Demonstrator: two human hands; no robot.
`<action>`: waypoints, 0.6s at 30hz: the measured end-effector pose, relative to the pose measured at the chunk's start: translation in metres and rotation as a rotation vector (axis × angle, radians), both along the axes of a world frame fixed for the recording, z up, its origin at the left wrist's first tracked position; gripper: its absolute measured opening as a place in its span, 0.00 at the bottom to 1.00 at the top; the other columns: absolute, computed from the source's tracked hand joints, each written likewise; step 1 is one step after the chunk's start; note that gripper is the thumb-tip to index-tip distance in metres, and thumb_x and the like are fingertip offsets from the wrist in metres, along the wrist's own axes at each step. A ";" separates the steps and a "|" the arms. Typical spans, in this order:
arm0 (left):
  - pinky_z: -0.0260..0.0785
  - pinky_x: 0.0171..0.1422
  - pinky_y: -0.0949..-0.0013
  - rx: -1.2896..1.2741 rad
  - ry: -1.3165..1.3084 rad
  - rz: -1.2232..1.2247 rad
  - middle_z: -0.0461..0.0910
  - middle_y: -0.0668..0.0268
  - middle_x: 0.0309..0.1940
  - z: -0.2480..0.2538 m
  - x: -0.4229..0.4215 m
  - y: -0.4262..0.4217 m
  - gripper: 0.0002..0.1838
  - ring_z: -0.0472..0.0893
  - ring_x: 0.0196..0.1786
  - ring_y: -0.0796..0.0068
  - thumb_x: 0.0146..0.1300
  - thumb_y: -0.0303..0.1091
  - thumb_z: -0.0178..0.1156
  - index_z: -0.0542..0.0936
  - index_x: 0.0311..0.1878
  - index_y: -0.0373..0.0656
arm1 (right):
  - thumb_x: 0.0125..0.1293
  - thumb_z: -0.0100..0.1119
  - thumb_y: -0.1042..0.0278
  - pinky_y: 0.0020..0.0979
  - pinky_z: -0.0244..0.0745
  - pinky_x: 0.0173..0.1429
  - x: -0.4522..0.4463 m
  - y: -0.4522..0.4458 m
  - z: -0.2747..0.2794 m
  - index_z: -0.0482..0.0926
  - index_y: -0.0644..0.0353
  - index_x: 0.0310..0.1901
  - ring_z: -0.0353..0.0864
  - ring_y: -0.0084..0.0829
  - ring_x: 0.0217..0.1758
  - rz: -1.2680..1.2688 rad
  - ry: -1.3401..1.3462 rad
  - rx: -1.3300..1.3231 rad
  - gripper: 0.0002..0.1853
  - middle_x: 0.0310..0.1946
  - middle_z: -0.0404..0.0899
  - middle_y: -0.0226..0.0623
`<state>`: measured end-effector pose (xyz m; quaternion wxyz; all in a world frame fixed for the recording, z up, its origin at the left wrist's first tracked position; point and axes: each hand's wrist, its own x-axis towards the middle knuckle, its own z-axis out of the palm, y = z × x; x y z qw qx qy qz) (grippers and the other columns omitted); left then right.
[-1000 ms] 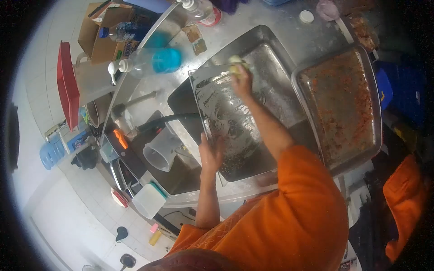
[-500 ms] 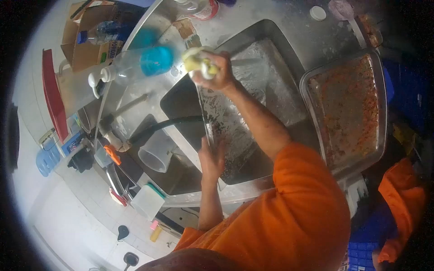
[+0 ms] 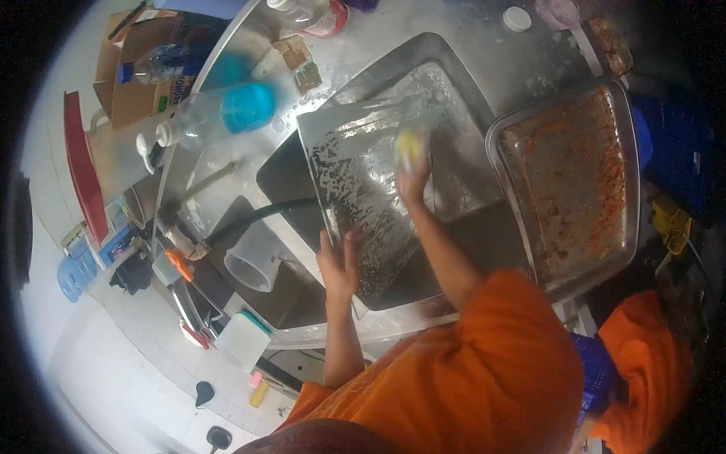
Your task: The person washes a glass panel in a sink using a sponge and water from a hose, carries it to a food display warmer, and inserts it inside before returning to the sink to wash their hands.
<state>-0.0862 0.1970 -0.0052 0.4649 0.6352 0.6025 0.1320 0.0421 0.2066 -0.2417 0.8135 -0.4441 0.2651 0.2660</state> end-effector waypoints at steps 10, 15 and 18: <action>0.72 0.33 0.62 -0.027 0.059 0.051 0.83 0.52 0.29 0.014 0.020 0.001 0.14 0.83 0.28 0.62 0.73 0.39 0.53 0.75 0.46 0.36 | 0.72 0.48 0.57 0.45 0.73 0.60 -0.011 -0.016 0.066 0.79 0.66 0.49 0.80 0.47 0.56 0.446 -1.218 -0.337 0.20 0.46 0.82 0.50; 0.71 0.33 0.65 -0.047 -0.085 0.109 0.81 0.60 0.27 0.017 0.012 -0.010 0.13 0.79 0.27 0.69 0.73 0.38 0.54 0.75 0.47 0.36 | 0.74 0.44 0.67 0.46 0.69 0.65 -0.019 -0.074 -0.026 0.78 0.67 0.52 0.75 0.47 0.63 1.180 -0.467 -0.962 0.16 0.50 0.80 0.54; 0.71 0.39 0.66 0.049 -0.284 0.094 0.79 0.61 0.32 -0.002 0.035 -0.003 0.12 0.77 0.34 0.74 0.72 0.37 0.55 0.74 0.47 0.36 | 0.72 0.45 0.69 0.42 0.68 0.65 -0.059 -0.078 0.083 0.77 0.67 0.53 0.75 0.47 0.60 0.762 -0.748 -0.689 0.15 0.54 0.77 0.54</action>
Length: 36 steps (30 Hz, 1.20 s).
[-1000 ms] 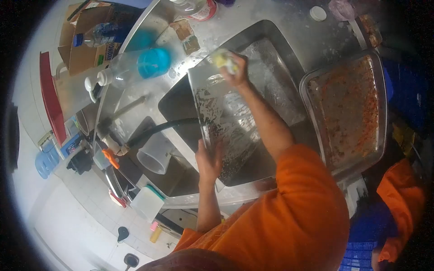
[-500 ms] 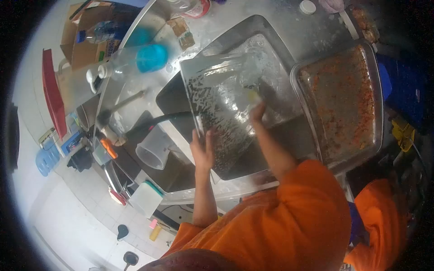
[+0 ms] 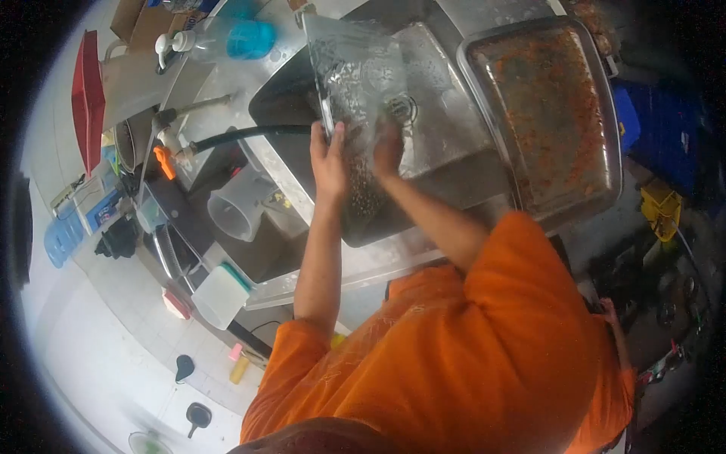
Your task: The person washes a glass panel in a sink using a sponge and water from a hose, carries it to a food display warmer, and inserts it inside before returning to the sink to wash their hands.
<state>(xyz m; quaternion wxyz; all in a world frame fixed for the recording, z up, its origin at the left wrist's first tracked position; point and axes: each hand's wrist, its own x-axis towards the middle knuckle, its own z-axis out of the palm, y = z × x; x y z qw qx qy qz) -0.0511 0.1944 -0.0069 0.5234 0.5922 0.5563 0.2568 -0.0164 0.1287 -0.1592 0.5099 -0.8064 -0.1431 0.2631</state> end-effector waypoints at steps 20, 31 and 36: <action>0.66 0.60 0.51 0.252 0.069 -0.315 0.76 0.43 0.48 -0.024 0.041 -0.076 0.23 0.74 0.53 0.38 0.61 0.35 0.64 0.74 0.58 0.36 | 0.76 0.44 0.62 0.36 0.75 0.50 -0.027 -0.130 0.014 0.72 0.57 0.50 0.73 0.27 0.49 0.513 1.574 0.348 0.11 0.45 0.74 0.33; 0.71 0.56 0.55 0.192 -0.170 -0.067 0.80 0.48 0.42 -0.006 0.006 -0.028 0.17 0.79 0.50 0.47 0.63 0.36 0.61 0.77 0.52 0.36 | 0.70 0.56 0.61 0.29 0.76 0.25 0.033 -0.085 0.272 0.67 0.59 0.53 0.81 0.29 0.30 0.644 0.355 -0.096 0.16 0.38 0.78 0.40; 0.71 0.56 0.55 0.121 -0.400 -0.033 0.80 0.51 0.41 -0.046 -0.020 -0.022 0.17 0.79 0.50 0.50 0.63 0.36 0.61 0.76 0.51 0.36 | 0.67 0.61 0.62 0.30 0.79 0.34 -0.058 0.016 0.320 0.74 0.59 0.50 0.81 0.26 0.36 1.120 0.250 0.284 0.14 0.39 0.79 0.39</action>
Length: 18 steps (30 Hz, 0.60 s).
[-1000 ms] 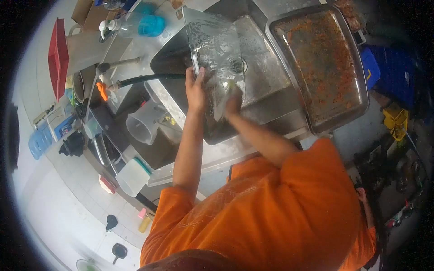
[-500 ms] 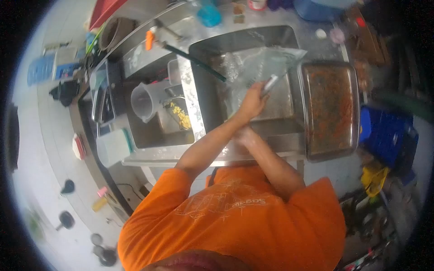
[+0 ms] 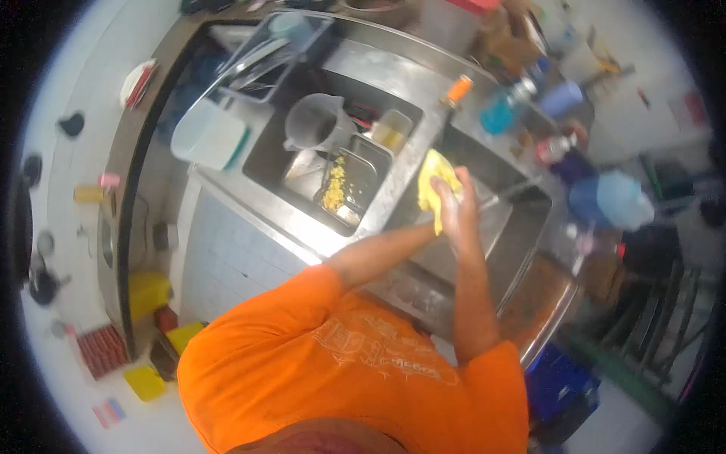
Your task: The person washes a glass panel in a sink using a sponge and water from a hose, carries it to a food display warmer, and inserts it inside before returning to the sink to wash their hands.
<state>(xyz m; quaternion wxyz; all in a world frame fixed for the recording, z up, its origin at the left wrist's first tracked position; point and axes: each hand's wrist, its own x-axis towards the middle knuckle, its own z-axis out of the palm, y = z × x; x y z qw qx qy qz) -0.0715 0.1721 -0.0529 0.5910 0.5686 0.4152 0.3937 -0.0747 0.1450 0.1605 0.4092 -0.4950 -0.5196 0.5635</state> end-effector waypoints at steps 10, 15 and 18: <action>0.70 0.59 0.57 -0.135 -0.184 -0.020 0.77 0.51 0.47 -0.025 -0.048 -0.024 0.22 0.76 0.55 0.53 0.62 0.34 0.61 0.72 0.58 0.37 | 0.72 0.46 0.43 0.70 0.57 0.68 -0.364 0.063 0.042 0.65 0.55 0.66 0.64 0.55 0.69 0.774 0.656 -0.950 0.30 0.66 0.64 0.47; 0.70 0.60 0.58 -0.176 -0.211 -0.044 0.75 0.51 0.51 -0.030 -0.070 -0.037 0.25 0.74 0.58 0.54 0.61 0.33 0.62 0.70 0.61 0.37 | 0.69 0.48 0.38 0.70 0.47 0.72 -0.484 0.039 0.095 0.49 0.49 0.76 0.44 0.55 0.79 0.489 0.477 -0.949 0.41 0.77 0.46 0.41; 0.70 0.61 0.58 -0.194 -0.233 -0.059 0.74 0.51 0.53 -0.035 -0.079 -0.046 0.27 0.73 0.59 0.55 0.61 0.32 0.62 0.68 0.63 0.37 | 0.69 0.53 0.44 0.60 0.57 0.71 -0.434 0.002 0.084 0.54 0.53 0.75 0.54 0.49 0.76 0.597 0.405 -0.439 0.39 0.75 0.53 0.41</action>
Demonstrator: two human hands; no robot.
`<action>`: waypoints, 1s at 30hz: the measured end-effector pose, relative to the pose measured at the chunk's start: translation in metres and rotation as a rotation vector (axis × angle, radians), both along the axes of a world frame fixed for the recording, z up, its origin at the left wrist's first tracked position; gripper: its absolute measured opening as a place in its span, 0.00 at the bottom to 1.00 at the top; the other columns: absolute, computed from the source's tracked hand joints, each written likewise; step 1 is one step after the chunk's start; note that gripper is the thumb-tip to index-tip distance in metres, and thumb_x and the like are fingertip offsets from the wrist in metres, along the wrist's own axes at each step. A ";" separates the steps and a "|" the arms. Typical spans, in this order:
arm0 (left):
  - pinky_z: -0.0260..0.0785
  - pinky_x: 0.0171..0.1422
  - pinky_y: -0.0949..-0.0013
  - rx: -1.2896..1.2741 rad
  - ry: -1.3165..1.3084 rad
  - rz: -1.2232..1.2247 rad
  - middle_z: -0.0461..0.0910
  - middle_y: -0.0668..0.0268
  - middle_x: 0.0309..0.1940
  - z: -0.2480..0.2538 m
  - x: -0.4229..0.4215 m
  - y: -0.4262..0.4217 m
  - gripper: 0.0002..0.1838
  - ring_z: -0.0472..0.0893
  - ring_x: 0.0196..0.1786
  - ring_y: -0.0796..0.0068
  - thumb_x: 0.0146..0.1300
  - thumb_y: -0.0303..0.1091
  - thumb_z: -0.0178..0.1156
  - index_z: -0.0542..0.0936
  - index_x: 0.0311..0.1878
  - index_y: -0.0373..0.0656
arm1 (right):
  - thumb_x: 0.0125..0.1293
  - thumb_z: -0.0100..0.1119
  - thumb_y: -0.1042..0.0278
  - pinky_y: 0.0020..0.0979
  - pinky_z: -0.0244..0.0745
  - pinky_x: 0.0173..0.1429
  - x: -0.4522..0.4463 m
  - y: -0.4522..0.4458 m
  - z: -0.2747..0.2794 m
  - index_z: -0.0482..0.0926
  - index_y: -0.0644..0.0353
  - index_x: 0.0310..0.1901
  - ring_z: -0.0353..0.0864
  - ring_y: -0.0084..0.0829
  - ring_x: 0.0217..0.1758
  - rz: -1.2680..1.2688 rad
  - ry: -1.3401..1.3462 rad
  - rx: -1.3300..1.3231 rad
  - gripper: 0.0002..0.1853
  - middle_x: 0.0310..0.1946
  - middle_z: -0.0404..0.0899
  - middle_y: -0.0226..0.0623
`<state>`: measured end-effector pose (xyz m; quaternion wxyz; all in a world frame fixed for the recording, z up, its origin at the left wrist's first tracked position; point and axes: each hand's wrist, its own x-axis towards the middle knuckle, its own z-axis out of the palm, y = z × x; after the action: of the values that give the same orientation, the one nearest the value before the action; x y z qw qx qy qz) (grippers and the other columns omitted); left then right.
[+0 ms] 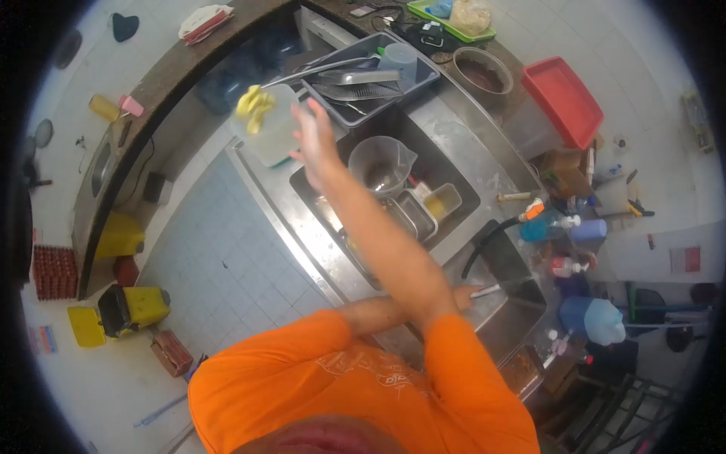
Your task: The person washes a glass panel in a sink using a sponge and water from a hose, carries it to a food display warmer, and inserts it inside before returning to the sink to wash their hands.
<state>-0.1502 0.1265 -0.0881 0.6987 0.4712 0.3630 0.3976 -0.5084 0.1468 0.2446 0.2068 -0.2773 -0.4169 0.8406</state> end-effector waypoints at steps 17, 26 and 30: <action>0.62 0.69 0.58 0.005 0.015 -0.383 0.64 0.51 0.66 0.036 0.028 -0.029 0.41 0.64 0.70 0.57 0.57 0.36 0.65 0.60 0.73 0.39 | 0.62 0.63 0.62 0.43 0.82 0.49 0.568 -0.085 -0.331 0.59 0.65 0.64 0.85 0.45 0.46 -0.989 -1.330 0.381 0.34 0.49 0.77 0.54; 0.68 0.66 0.62 -0.160 0.399 0.096 0.77 0.55 0.56 -0.072 -0.008 0.139 0.27 0.77 0.58 0.61 0.66 0.38 0.62 0.69 0.63 0.32 | 0.63 0.57 0.77 0.43 0.87 0.24 0.547 -0.088 -0.257 0.55 0.62 0.62 0.86 0.46 0.29 -1.088 -1.004 -0.044 0.29 0.47 0.76 0.54; 0.73 0.64 0.63 -0.338 0.069 -0.091 0.79 0.56 0.53 -0.001 0.034 0.120 0.21 0.79 0.56 0.64 0.72 0.39 0.56 0.71 0.58 0.29 | 0.62 0.57 0.78 0.42 0.86 0.23 0.548 -0.076 -0.251 0.58 0.65 0.59 0.86 0.45 0.28 -1.084 -1.029 -0.036 0.26 0.44 0.76 0.51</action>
<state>-0.1164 0.2463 -0.0894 0.7724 0.3764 0.4266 0.2823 0.0392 0.0706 -0.0061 0.3663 -0.8056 -0.2520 0.3916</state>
